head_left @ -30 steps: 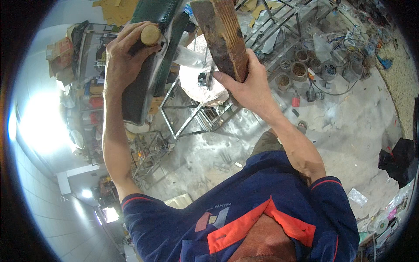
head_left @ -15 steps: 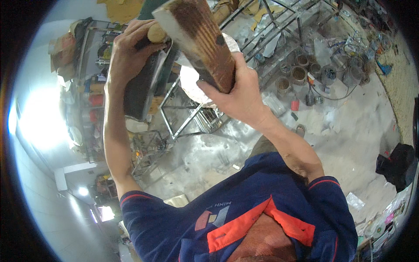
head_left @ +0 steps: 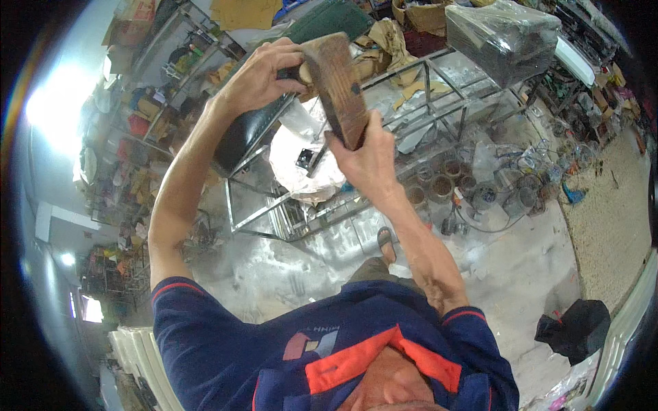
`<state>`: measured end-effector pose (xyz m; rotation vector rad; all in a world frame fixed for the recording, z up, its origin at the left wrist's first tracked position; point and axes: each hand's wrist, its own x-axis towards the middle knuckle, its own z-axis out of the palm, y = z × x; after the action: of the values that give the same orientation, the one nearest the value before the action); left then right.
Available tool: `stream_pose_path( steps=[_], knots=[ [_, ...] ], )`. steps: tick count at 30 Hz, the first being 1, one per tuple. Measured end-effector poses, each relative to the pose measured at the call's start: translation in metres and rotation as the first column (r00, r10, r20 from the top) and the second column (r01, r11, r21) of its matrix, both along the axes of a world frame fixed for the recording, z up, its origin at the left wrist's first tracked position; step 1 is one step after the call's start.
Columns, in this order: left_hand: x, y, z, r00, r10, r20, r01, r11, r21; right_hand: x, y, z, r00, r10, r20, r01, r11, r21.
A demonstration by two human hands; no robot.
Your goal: The person removes a metal bracket from a green upholstered chair back using a hammer and a wooden block. They then repeatedly tap the bracket into place on the chair back using the hammer and block.
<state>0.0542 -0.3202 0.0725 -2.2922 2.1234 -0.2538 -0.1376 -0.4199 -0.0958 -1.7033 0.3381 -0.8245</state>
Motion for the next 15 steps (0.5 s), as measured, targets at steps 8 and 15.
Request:
stream_pose_path(
  steps=[8,15],
  knots=[
    [-0.006,0.001,0.001,0.998,-0.047,-0.03,0.044,0.997,-0.067,0.003,0.008,-0.012,0.954,-0.092,0.286,0.078,0.995,0.061],
    [-0.007,-0.006,-0.007,0.984,-0.12,-0.133,0.101,0.985,-0.141,-0.027,0.007,-0.003,0.912,-0.057,0.405,-0.016,0.985,0.174]
  ],
)
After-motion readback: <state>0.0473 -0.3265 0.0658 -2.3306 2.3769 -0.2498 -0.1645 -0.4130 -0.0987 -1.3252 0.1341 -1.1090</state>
